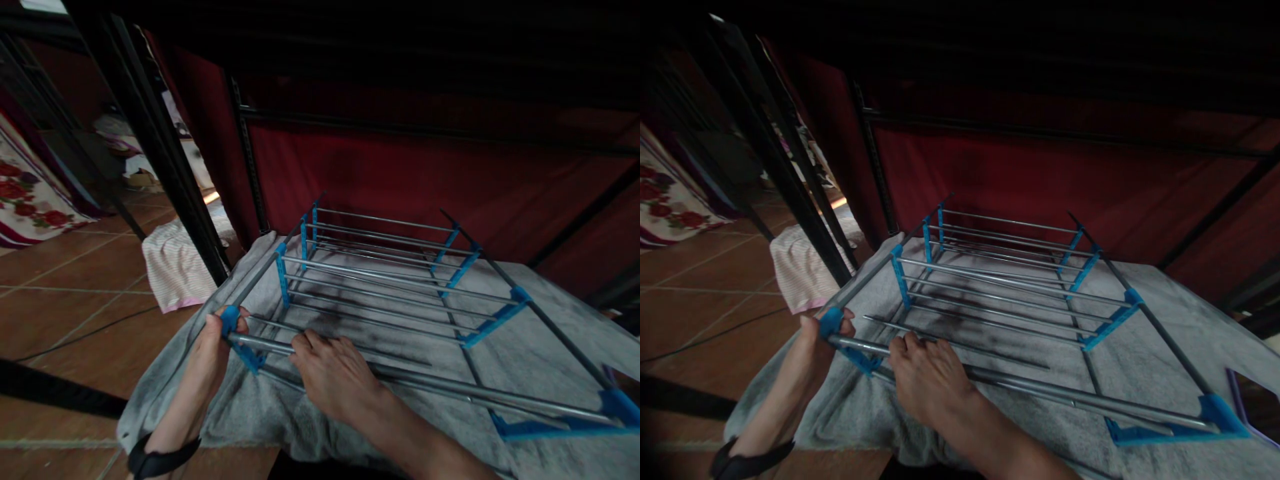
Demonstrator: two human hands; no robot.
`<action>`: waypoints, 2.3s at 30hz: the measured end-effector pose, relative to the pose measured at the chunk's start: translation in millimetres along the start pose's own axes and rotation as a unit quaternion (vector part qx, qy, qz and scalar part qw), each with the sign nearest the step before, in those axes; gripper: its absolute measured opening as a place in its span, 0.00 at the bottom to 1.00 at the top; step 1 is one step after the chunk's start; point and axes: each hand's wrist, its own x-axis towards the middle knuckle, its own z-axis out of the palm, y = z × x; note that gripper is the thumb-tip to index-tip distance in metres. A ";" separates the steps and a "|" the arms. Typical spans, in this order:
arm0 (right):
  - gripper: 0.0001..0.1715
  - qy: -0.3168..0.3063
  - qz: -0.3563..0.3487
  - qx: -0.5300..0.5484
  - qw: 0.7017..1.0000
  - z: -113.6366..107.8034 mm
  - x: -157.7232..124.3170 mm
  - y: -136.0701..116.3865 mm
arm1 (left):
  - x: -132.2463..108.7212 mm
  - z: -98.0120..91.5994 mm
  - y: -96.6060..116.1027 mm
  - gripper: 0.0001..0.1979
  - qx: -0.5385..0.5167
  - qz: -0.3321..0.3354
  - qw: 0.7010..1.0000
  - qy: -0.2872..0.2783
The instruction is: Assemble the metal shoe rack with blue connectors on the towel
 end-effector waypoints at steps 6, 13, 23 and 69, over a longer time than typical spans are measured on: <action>0.11 -0.011 0.006 -0.008 1.000 -0.4 0.6 -1.4 | -0.1 2.2 4.7 0.19 -0.054 -0.031 0.998 0.018; 0.14 -0.009 -0.002 -0.017 1.000 -0.4 5.9 -8.2 | -6.3 2.8 6.7 0.24 -0.101 -0.039 0.994 0.003; 0.21 0.011 -0.024 -0.050 0.998 6.2 12.7 -16.1 | -0.1 -1.2 5.4 0.14 -0.135 -0.077 0.988 -0.014; 0.26 0.002 -0.020 -0.018 1.000 3.4 15.0 -11.0 | -0.9 -11.9 1.5 0.20 -0.107 -0.047 0.989 -0.087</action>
